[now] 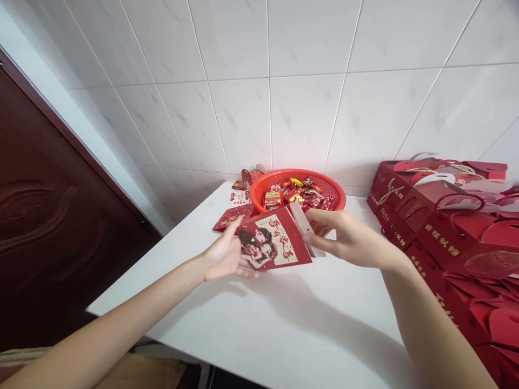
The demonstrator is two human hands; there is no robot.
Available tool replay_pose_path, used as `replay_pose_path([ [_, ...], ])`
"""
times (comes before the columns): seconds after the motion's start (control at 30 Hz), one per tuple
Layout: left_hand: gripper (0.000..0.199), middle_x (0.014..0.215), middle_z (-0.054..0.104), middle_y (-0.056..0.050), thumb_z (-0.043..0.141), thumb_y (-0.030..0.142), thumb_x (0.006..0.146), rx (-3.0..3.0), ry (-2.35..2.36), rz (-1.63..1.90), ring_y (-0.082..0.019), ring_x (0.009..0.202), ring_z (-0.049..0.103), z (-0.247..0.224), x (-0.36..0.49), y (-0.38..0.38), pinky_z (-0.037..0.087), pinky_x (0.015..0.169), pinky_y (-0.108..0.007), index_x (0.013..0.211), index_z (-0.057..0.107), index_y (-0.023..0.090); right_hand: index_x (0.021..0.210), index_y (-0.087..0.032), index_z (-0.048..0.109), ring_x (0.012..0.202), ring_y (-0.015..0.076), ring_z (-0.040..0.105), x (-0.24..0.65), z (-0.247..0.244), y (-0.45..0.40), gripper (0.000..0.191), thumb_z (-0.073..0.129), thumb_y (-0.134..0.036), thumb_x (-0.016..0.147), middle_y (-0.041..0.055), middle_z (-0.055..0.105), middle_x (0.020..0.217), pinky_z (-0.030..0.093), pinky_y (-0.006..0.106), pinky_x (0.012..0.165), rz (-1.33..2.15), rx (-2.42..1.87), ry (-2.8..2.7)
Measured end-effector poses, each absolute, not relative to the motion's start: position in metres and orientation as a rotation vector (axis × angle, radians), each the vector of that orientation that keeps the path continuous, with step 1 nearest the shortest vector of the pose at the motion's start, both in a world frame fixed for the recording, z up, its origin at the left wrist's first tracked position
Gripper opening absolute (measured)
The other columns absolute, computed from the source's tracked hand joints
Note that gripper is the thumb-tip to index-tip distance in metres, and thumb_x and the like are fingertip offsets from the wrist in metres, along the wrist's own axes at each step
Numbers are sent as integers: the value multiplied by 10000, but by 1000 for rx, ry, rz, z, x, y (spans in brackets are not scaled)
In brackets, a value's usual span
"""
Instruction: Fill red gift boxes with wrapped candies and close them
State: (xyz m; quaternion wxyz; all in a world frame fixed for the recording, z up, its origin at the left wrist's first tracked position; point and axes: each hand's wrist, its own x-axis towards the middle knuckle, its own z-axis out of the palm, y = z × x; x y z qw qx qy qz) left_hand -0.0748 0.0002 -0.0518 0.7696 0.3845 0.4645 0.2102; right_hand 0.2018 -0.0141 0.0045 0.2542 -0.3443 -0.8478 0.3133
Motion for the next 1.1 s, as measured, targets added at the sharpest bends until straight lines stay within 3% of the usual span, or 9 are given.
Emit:
replay_pose_path([
  [0.17, 681, 1121, 686, -130, 668, 712, 691, 1103, 1248, 589, -312, 1064, 627, -59, -66, -3, 486, 898, -413, 1115, 630, 180, 674, -194, 453, 557, 94, 387, 213, 8, -3, 381, 504, -453, 949, -29, 451, 608, 309, 237, 499, 837, -939, -2279],
  [0.3, 474, 1140, 672, -89, 626, 570, 808, 1397, 1133, 917, -263, 1085, 622, -40, -53, -5, 470, 935, -387, 1117, 601, 212, 709, -175, 547, 598, 103, 456, 208, 4, -2, 301, 556, -391, 918, -10, 549, 650, 348, 238, 544, 837, -1023, -2275],
  [0.47, 221, 1145, 653, -55, 637, 419, 856, 1822, 916, 964, -234, 1120, 590, -16, -33, -10, 455, 965, -356, 921, 647, 209, 735, -164, 602, 598, 109, 477, 198, -4, -1, 312, 586, -429, 899, 2, 595, 662, 353, 242, 546, 827, -1076, -2238],
  [0.7, 263, 1026, 701, -67, 583, 407, 902, 1932, 970, 860, -227, 998, 622, -35, -25, -1, 467, 915, -351, 937, 745, 203, 736, -157, 595, 597, 94, 417, 201, -12, 12, 425, 598, -560, 869, -19, 525, 645, 336, 230, 532, 1078, -939, -2231],
  [0.93, 219, 782, 635, -24, 752, 368, 723, 1677, 913, 710, -180, 770, 575, -46, -21, -1, 459, 764, -323, 771, 662, 175, 566, -172, 405, 547, 63, 222, 217, -22, 37, 534, 657, -567, 824, -80, 264, 558, 188, 239, 508, 1474, -738, -2347],
  [1.03, 208, 827, 645, -31, 746, 346, 705, 1643, 805, 621, -175, 782, 575, -34, -23, 8, 451, 757, -314, 748, 644, 170, 574, -168, 430, 545, 63, 251, 224, -22, 41, 540, 642, -596, 826, -80, 294, 559, 217, 235, 514, 1478, -731, -2395],
  [1.1, 201, 983, 677, -58, 707, 363, 732, 1680, 770, 657, -209, 912, 600, -21, -25, 23, 453, 834, -327, 768, 657, 171, 665, -154, 554, 584, 79, 379, 230, -19, 43, 502, 609, -621, 841, -57, 441, 607, 323, 233, 559, 1412, -752, -2379],
])
